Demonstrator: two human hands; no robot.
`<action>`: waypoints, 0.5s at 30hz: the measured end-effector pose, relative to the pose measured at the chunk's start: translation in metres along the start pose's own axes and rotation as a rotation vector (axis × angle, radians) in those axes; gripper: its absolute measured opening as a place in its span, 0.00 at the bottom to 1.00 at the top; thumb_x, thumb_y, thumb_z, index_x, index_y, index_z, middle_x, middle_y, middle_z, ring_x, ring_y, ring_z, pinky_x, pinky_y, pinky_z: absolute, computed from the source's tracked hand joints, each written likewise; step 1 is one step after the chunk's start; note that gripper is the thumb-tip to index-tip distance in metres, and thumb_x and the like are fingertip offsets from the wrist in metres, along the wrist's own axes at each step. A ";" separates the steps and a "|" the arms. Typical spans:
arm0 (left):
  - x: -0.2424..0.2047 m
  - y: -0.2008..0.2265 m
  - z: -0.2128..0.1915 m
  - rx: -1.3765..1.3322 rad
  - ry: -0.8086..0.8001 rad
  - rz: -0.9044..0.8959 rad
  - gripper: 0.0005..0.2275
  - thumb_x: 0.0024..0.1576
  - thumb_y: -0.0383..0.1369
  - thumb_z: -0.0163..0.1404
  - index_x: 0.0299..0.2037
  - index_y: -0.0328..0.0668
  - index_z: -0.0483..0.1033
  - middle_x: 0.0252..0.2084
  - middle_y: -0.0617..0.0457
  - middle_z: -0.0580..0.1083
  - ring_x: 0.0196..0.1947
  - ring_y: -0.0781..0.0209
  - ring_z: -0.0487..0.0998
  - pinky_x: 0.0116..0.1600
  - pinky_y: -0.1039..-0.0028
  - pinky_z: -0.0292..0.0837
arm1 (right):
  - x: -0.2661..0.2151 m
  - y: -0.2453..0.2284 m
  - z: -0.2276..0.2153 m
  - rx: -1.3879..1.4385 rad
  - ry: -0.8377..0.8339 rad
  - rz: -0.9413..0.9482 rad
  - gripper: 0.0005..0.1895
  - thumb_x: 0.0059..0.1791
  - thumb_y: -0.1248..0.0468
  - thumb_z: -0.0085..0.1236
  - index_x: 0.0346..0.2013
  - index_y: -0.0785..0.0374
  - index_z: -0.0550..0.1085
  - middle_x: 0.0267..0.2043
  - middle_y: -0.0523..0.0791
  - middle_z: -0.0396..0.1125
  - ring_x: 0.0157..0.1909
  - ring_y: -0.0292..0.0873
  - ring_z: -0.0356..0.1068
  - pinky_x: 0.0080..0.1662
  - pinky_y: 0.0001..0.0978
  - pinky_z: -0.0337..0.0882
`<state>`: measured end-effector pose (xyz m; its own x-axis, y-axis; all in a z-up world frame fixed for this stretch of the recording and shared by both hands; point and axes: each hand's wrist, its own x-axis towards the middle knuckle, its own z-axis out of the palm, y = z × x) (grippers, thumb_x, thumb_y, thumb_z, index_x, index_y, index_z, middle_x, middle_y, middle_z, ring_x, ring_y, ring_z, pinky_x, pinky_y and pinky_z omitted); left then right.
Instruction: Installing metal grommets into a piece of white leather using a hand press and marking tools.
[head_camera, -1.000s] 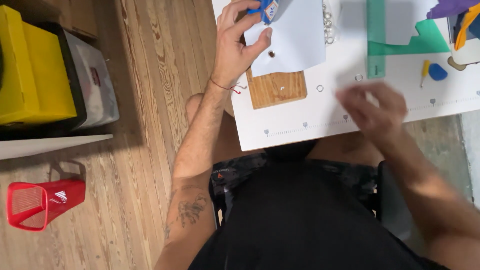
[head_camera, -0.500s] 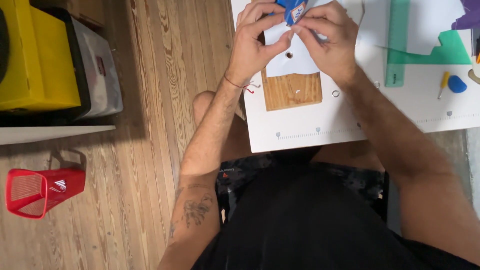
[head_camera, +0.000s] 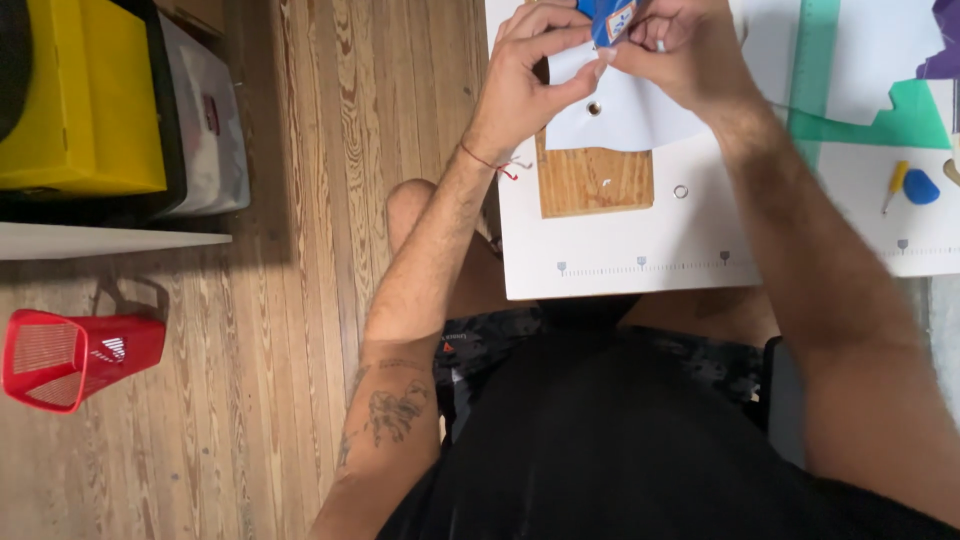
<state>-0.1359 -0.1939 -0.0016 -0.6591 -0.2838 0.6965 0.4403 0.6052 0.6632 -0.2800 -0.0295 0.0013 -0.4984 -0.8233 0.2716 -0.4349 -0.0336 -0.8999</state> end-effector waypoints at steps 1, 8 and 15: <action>0.001 0.005 0.000 -0.005 0.003 -0.022 0.07 0.55 0.32 0.65 0.42 0.48 0.83 0.42 0.62 0.77 0.44 0.64 0.76 0.55 0.69 0.68 | 0.000 -0.001 -0.002 -0.007 -0.044 -0.014 0.10 0.56 0.78 0.69 0.41 0.65 0.76 0.36 0.38 0.66 0.38 0.29 0.60 0.42 0.19 0.59; -0.008 -0.017 0.008 -0.008 0.031 -0.074 0.10 0.51 0.34 0.70 0.40 0.46 0.84 0.42 0.58 0.80 0.46 0.63 0.79 0.59 0.69 0.70 | 0.003 -0.012 -0.006 0.065 -0.110 0.041 0.07 0.56 0.76 0.67 0.45 0.67 0.77 0.40 0.39 0.69 0.40 0.28 0.62 0.43 0.17 0.63; -0.017 -0.029 0.011 0.014 0.007 -0.097 0.12 0.51 0.31 0.70 0.44 0.51 0.84 0.46 0.62 0.79 0.50 0.64 0.78 0.65 0.65 0.64 | 0.006 -0.041 -0.003 -0.064 -0.105 0.015 0.21 0.52 0.76 0.69 0.29 0.60 0.62 0.25 0.36 0.49 0.31 0.30 0.46 0.35 0.24 0.47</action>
